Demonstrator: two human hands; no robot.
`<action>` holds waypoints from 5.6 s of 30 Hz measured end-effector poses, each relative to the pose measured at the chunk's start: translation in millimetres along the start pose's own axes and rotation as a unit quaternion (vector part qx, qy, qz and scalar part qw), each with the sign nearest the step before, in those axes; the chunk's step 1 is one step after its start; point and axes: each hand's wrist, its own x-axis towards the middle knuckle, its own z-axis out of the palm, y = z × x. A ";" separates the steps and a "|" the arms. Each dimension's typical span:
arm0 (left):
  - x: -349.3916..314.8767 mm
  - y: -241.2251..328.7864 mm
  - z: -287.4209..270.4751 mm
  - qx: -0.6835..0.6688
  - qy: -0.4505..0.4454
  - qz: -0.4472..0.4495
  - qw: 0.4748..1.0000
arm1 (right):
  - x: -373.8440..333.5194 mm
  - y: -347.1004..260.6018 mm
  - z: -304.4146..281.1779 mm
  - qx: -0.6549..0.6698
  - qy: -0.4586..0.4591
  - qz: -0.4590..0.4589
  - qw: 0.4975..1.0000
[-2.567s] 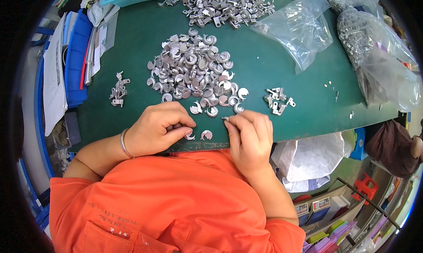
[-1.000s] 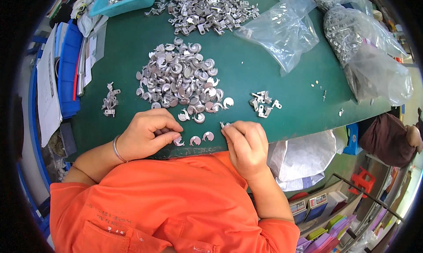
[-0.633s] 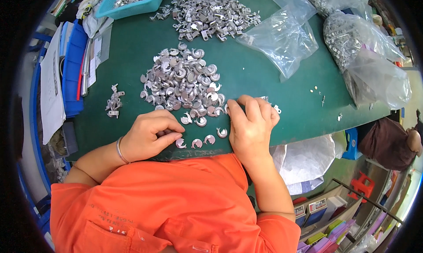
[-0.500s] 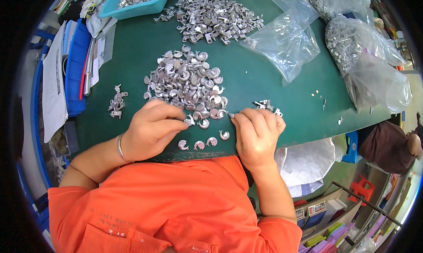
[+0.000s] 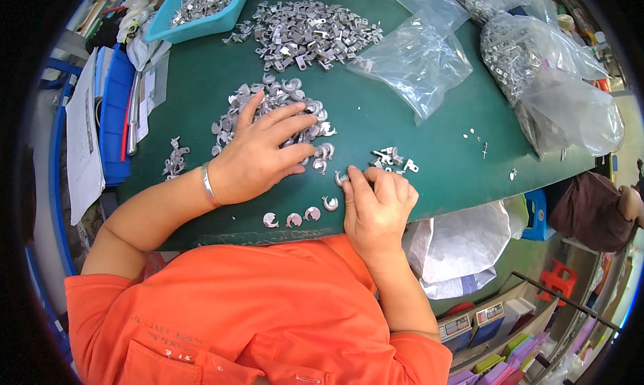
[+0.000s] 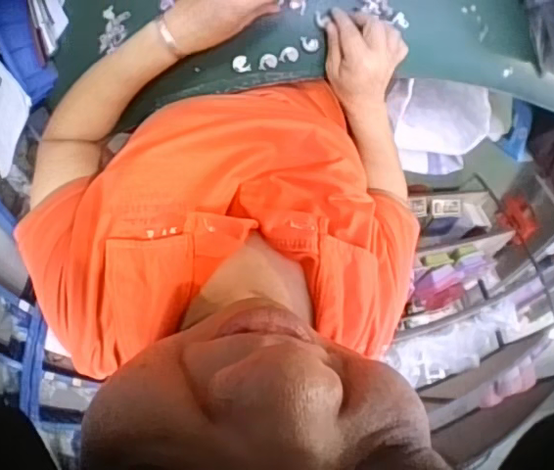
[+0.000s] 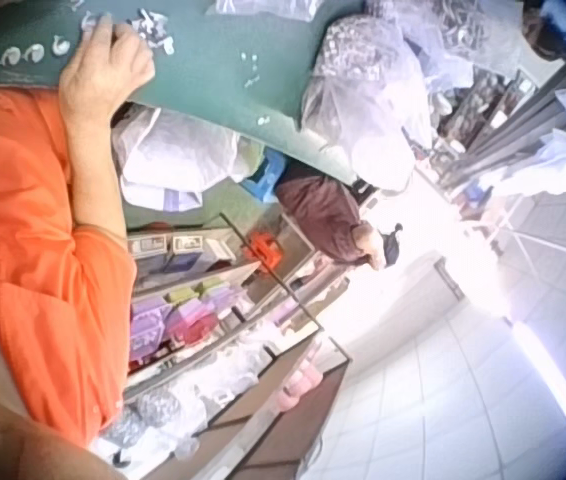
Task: The person sorts small silver metal parts on a green workbench, picking them up one by one and placing them into a clear plastic bag. The person repeatedly reaches into a pile of mixed hardware, selects specific pieces, and transfers them into the bag.
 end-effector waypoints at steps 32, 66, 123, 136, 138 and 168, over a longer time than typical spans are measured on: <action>-61.5 -38.7 -36.9 -0.095 0.288 -0.216 0.928 | 47.3 -15.2 11.1 0.059 -0.025 -0.058 0.996; -66.0 -44.2 -29.3 -0.106 0.325 -0.210 0.916 | 48.6 -0.2 -1.5 0.069 -0.099 -0.139 0.983; -56.1 16.1 -26.1 -0.738 0.067 -0.388 0.548 | 47.6 -33.9 18.6 0.083 -0.085 -0.034 0.992; -55.7 13.0 -23.5 -0.748 0.084 -0.426 0.503 | 51.0 -16.7 1.4 -0.001 -0.101 -0.022 0.995; -54.9 12.7 -23.4 -0.747 0.083 -0.428 0.502 | 51.7 -10.5 -2.2 -0.020 -0.088 -0.031 0.995; -52.3 13.8 -24.9 -0.710 0.063 -0.426 0.557 | 47.8 -6.6 -22.5 0.446 -0.156 0.313 0.824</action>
